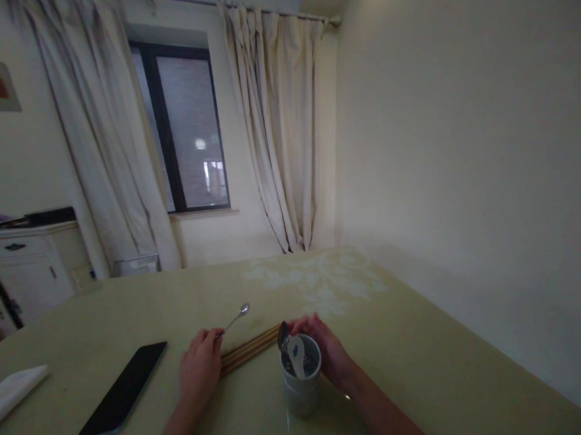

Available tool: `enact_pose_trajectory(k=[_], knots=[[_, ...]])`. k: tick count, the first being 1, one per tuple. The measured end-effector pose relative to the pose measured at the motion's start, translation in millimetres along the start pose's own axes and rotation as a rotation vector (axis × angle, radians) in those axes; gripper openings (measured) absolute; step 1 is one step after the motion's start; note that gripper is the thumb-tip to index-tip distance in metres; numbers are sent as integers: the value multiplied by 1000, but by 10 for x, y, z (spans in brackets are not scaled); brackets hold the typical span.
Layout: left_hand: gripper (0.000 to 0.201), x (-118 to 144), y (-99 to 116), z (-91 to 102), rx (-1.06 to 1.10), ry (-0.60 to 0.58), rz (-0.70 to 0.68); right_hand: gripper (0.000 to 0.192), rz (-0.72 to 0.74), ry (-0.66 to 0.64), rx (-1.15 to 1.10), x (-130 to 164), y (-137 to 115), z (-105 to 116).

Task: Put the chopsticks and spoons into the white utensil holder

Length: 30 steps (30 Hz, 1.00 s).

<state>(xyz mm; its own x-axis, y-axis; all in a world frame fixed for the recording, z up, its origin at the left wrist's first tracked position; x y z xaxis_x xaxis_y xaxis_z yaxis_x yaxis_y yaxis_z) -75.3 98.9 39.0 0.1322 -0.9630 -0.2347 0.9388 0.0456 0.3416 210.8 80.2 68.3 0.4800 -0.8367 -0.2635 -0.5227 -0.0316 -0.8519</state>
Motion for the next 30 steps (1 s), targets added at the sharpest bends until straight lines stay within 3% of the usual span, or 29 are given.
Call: enact_pose_trajectory(k=[7, 11, 17, 23, 30], knots=[[37, -42, -31, -169, -49, -63, -21, 64, -42, -89, 52, 87, -27, -119], [39, -77, -78, -202, -25, -74, -17, 61, -67, -67, 74, 109, 35, -50], [46, -84, -88, -223, -7, -127, 21, 58, 29, -65, 131, 81, -71, 24], [46, -31, -19, -178, -6, -189, 62, 46, 289, 99, 49, 101, -477, 202], [45, -7, 16, -142, -6, -204, 73, 47, 373, 285, -78, 120, -560, 531]])
Point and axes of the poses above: each hand's wrist, its own x-axis away from the middle knuckle, its own z-axis out of the back of the hand, y = z × x, the point moved 8 cm from there along -x, towards the middle knuckle, and after that the axes turned 9 degrees about -y, right-handed, at the moved point
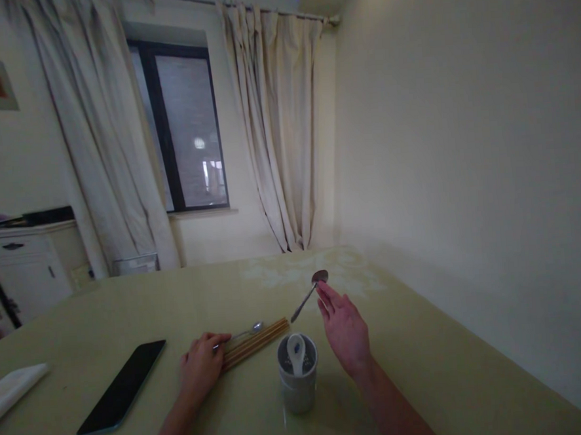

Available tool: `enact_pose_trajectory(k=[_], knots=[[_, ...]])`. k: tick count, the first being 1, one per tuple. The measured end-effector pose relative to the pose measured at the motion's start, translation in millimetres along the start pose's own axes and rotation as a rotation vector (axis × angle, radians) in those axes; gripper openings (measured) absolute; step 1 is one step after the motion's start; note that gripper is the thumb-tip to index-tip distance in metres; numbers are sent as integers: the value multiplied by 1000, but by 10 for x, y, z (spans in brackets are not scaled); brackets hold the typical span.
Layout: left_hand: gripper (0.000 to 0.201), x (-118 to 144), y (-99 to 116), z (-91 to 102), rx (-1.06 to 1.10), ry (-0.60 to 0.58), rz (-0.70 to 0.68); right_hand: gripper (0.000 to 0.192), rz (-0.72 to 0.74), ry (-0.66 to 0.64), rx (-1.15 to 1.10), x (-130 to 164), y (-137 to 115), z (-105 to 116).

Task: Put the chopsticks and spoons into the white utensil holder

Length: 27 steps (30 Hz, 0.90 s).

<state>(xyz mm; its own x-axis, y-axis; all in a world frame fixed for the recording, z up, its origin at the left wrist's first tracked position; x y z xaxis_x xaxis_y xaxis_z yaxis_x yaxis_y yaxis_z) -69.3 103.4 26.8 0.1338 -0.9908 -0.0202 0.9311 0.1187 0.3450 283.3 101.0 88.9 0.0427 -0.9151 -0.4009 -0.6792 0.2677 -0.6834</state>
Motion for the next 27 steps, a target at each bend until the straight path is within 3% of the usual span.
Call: enact_pose_trajectory(k=[7, 11, 14, 17, 22, 27], knots=[[43, 35, 28, 36, -43, 76, -48, 42, 13, 78, 68, -2, 120, 158], [44, 163, 244, 152, -41, 250, -160, 44, 3, 54, 39, -11, 293, 174], [41, 267, 459, 163, 118, 321, -271, 46, -14, 44, -6, -10, 476, 168], [42, 348, 668, 90, 353, 275, -369, 53, -82, -13, -16, 24, 650, 73], [50, 420, 867, -56, 656, 86, -370, 63, -180, -171, 122, 116, 733, -153], [67, 347, 822, -26, 829, 15, -313, 71, -171, -249, 270, 127, 622, -233]])
Point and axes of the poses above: each hand's wrist, its own x-axis away from the middle knuckle, its own z-axis out of the back of the hand, y = z × x, the point moved 8 cm from there along -x, towards the middle knuckle, and after that the axes turned 9 degrees about -y, right-handed, at the moved point
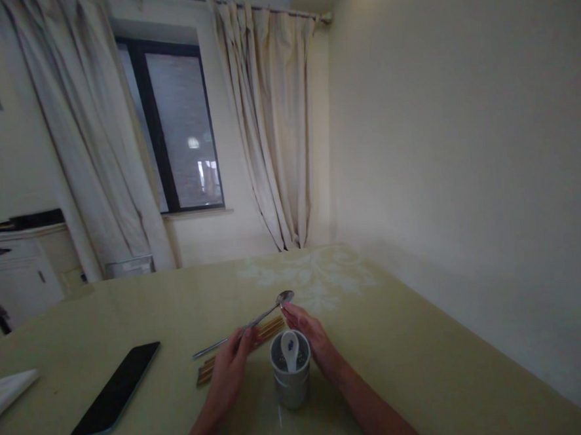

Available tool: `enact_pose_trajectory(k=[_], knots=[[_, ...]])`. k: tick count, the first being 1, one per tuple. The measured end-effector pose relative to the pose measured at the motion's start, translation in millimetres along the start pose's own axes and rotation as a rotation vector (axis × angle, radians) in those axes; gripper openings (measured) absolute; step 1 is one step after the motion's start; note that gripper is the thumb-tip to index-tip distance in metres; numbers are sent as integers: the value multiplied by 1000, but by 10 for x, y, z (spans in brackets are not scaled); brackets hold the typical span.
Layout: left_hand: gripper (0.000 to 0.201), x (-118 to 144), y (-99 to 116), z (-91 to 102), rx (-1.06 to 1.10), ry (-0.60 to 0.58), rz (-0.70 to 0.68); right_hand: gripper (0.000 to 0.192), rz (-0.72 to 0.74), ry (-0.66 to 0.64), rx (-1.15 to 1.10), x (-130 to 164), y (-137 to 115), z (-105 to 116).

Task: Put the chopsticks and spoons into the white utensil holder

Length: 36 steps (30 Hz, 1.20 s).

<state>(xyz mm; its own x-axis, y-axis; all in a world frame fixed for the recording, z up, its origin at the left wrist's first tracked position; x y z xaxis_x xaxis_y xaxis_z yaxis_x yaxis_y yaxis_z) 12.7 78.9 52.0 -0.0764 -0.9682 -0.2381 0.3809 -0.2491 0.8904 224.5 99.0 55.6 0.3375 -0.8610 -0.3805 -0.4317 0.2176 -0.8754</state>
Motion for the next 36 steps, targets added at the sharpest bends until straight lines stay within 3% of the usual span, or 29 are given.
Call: enact_pose_trajectory(k=[3, 6, 11, 21, 27, 36], knots=[[75, -40, -109, 312, -17, 136, 85, 70, -18, -45, 109, 26, -114, -17], [68, -32, -228, 691, -171, 272, 151, 61, 46, -70, 232, 80, -325, -18], [50, 19, -450, 1025, -432, 299, 374, 64, 141, -114, 383, 142, -561, -25], [49, 20, -628, 1108, -558, 180, 561, 57, 145, -137, 517, 145, -599, -82], [47, 36, -709, 1170, -683, 248, 551, 43, 227, -114, 625, 197, -709, -147], [44, 7, -755, 1121, -790, 187, 497, 20, 334, -146, 774, 276, -804, -285]])
Point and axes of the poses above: each hand's wrist, its own x-axis away from the middle knuckle, its own z-axis out of the back of the hand, y = z × x, the point moved 8 cm from there along -x, towards the middle knuckle, and after that the axes turned 9 degrees about -y, right-handed, at the moved point
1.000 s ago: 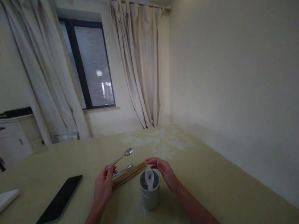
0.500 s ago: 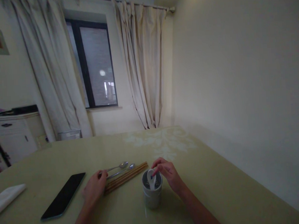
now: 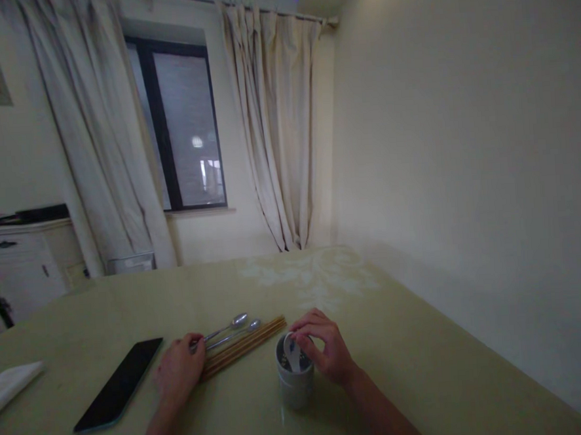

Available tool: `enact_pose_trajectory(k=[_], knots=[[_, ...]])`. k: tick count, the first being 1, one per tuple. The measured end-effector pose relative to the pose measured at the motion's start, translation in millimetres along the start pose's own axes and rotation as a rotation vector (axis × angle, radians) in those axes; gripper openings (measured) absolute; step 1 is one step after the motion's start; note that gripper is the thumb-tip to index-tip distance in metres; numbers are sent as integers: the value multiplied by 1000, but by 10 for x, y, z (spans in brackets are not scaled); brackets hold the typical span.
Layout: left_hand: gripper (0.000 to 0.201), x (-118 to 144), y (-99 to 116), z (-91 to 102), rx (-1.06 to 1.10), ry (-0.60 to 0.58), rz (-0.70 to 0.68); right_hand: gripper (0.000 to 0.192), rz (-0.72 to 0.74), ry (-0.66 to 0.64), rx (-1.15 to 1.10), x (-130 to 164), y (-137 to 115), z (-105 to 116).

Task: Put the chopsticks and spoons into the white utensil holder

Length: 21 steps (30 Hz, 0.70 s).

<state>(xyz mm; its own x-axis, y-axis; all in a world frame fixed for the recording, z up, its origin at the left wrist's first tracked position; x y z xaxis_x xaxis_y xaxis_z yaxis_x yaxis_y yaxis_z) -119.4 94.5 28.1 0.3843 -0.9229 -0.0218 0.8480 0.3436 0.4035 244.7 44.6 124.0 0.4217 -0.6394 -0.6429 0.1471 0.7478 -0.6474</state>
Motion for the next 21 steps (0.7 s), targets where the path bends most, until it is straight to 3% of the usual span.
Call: enact_pose_trajectory(k=[8, 21], knots=[[46, 86, 182, -23, -27, -25, -90, 15, 23, -21, 29, 19, -19, -29], [35, 87, 252, -34, -36, -69, -138, 23, 41, -41, 130, 27, -35, -45]])
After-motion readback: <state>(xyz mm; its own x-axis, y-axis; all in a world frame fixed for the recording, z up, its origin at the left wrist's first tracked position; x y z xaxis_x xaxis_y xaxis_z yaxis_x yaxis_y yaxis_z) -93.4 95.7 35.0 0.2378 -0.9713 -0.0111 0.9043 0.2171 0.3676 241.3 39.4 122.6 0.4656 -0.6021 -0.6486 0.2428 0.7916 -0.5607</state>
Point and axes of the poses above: each hand's wrist, its own x-axis away from the middle knuckle, its own z-axis out of the back of the hand, y = z × x, the point moved 8 cm from there along -x, towards the middle knuckle, and after that the axes turned 9 degrees about -y, right-handed, at the moved point
